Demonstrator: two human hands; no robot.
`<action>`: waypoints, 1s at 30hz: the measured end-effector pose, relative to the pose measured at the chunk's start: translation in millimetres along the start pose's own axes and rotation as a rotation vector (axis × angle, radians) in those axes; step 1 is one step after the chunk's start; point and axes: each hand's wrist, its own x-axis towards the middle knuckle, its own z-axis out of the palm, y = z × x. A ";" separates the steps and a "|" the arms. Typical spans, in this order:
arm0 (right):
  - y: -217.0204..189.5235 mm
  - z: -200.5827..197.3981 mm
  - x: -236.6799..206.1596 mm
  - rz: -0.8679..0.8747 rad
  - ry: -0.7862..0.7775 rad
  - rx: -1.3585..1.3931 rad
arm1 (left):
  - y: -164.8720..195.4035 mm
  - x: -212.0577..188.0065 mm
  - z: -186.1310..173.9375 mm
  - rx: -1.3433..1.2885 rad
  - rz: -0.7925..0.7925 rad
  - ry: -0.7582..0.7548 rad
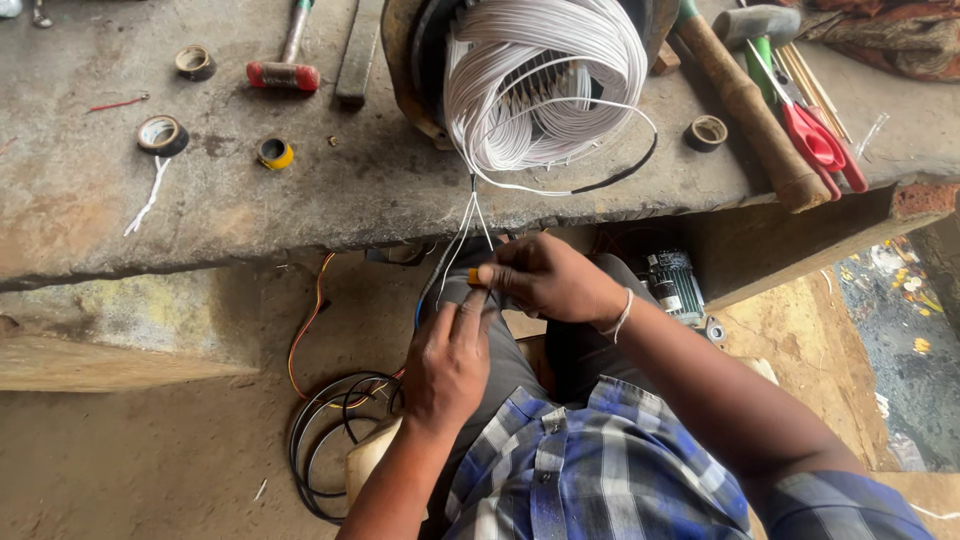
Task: The person strips the insulation from several white wires using a yellow utility knife, then wraps the exposed ends with black electrical tape. The work is performed on the lap while seated at a concrete workbench.
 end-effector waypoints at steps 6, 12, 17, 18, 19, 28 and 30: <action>15.8 -4.9 -18.2 -0.081 0.044 0.343 | 1.2 8.5 -3.1 -0.166 -0.175 -0.044; 49.5 21.7 -4.1 -0.196 0.110 0.340 | 1.6 17.7 -5.1 -0.345 -0.197 -0.087; 85.2 52.6 3.5 -0.276 0.122 0.437 | -0.6 15.6 -9.6 -0.340 -0.299 -0.179; 93.6 53.1 1.1 -0.258 0.165 0.440 | -1.8 15.5 -10.0 -0.339 -0.270 -0.161; 100.9 51.5 -1.6 -0.227 0.204 0.440 | -3.0 15.4 -10.4 -0.338 -0.242 -0.141; 43.6 14.6 -20.8 -0.210 0.209 0.235 | -1.7 3.4 -6.1 -0.149 -0.043 0.038; 12.1 14.3 -7.8 -0.130 0.122 0.016 | -0.3 2.4 -4.5 -0.013 0.045 0.042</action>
